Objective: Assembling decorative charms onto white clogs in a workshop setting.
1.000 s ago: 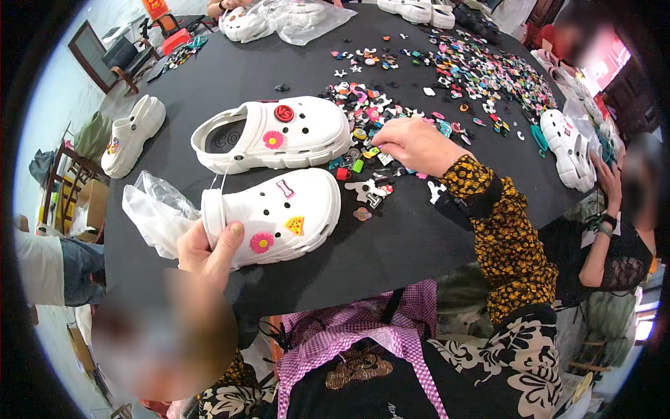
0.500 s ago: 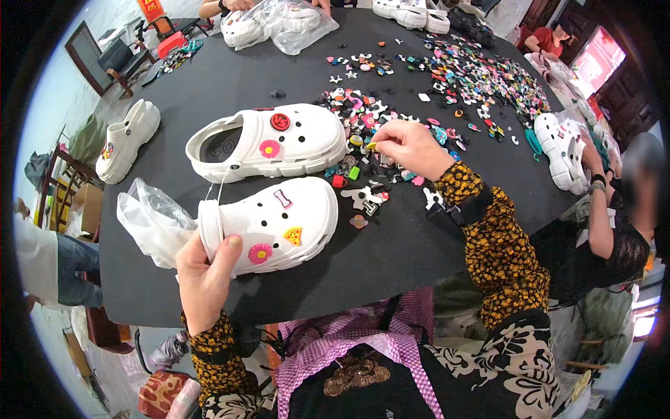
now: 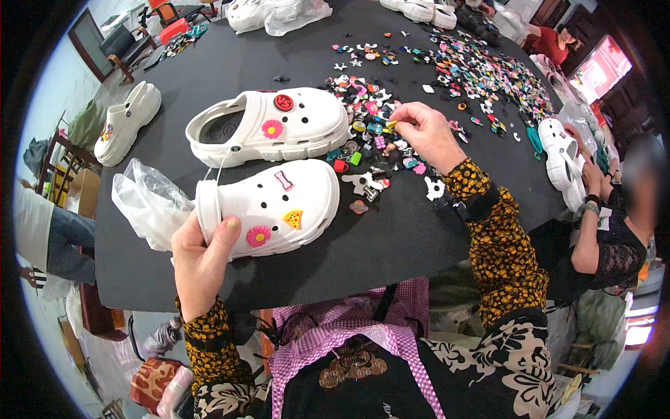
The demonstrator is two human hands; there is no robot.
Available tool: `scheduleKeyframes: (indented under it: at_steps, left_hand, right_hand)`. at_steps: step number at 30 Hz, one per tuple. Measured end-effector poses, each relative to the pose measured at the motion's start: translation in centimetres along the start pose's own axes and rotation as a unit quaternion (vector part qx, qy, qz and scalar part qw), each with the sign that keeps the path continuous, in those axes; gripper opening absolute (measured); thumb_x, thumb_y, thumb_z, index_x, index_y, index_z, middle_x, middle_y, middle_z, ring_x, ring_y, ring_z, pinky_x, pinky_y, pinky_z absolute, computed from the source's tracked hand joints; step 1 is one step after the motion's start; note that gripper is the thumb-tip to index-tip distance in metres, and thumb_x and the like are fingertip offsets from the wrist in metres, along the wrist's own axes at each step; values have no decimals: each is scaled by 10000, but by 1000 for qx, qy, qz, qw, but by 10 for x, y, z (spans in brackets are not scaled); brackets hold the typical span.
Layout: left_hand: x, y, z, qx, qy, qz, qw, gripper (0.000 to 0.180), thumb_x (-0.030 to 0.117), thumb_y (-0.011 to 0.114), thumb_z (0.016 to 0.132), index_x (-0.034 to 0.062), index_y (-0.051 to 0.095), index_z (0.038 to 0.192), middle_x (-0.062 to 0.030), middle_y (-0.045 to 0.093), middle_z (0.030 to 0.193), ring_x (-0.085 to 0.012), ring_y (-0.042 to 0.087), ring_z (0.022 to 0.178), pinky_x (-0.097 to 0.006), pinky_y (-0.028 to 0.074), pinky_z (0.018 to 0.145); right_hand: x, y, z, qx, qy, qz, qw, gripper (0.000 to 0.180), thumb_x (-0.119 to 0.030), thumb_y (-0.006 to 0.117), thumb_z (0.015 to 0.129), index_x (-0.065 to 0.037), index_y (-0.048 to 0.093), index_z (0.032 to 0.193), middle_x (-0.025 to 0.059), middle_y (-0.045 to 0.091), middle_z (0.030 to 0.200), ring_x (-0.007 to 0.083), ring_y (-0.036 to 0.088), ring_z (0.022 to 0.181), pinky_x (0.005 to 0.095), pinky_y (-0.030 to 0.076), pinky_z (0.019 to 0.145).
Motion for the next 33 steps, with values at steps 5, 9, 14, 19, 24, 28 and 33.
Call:
scheduleKeyframes:
  at_steps: [5,9,14,19,24,28,33]
  left_hand:
    - [1,-2,-2,3,-3,-12,1000,231,148,637,880,-44,617,1006,6,619,825,-59,518,752,-220,426,677]
    - [2,-1,-2,-15,-2,-36,999,230,139,635,883,-41,616,1025,-1,628,850,-63,530,768,-220,429,690]
    - [2,-3,-4,-26,1,-49,998,247,137,641,883,-33,613,1059,-20,647,904,-72,556,819,-226,442,742]
    - [5,-4,-5,-20,-7,-49,999,260,134,653,876,-28,613,1076,-23,655,906,-75,562,822,-228,445,750]
    - [5,-8,-6,-28,-16,-26,999,223,111,656,854,-40,636,1017,-80,634,966,-139,583,873,-272,449,784]
    - [7,-9,-11,-33,-23,-28,999,214,105,657,840,-28,644,1008,-92,632,972,-162,593,883,-291,454,791]
    - [12,-9,-15,-41,-5,-10,999,219,54,655,786,-16,648,994,-113,647,947,-223,600,911,-328,455,813]
  right_hand:
    - [-12,3,1,-52,72,5,996,133,-96,589,800,-3,642,878,83,629,770,151,600,682,281,470,629]
    - [-12,10,-3,-84,116,134,981,135,-89,590,840,26,628,900,16,612,742,62,561,669,232,464,604]
    - [-61,11,0,-166,144,200,955,123,-61,570,874,12,605,966,3,601,840,43,564,725,204,494,656]
    - [-114,21,6,-216,78,233,945,113,-26,562,881,10,598,981,-2,601,835,40,546,741,193,465,673]
    - [-151,44,9,-131,-149,176,964,94,21,568,836,1,608,919,86,604,852,159,605,759,265,485,689]
    - [-163,63,8,-152,-179,190,953,78,23,579,823,3,587,899,96,573,808,175,596,708,279,487,625]
    - [-171,70,6,-152,-208,157,953,79,13,590,815,-5,584,891,107,558,801,213,586,691,301,485,616]
Point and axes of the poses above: each hand's wrist, its own z-axis towards the middle knuckle, its own y-axis out of the palm, x = y × z, the point moved 1 cm from there along z, towards the middle knuckle
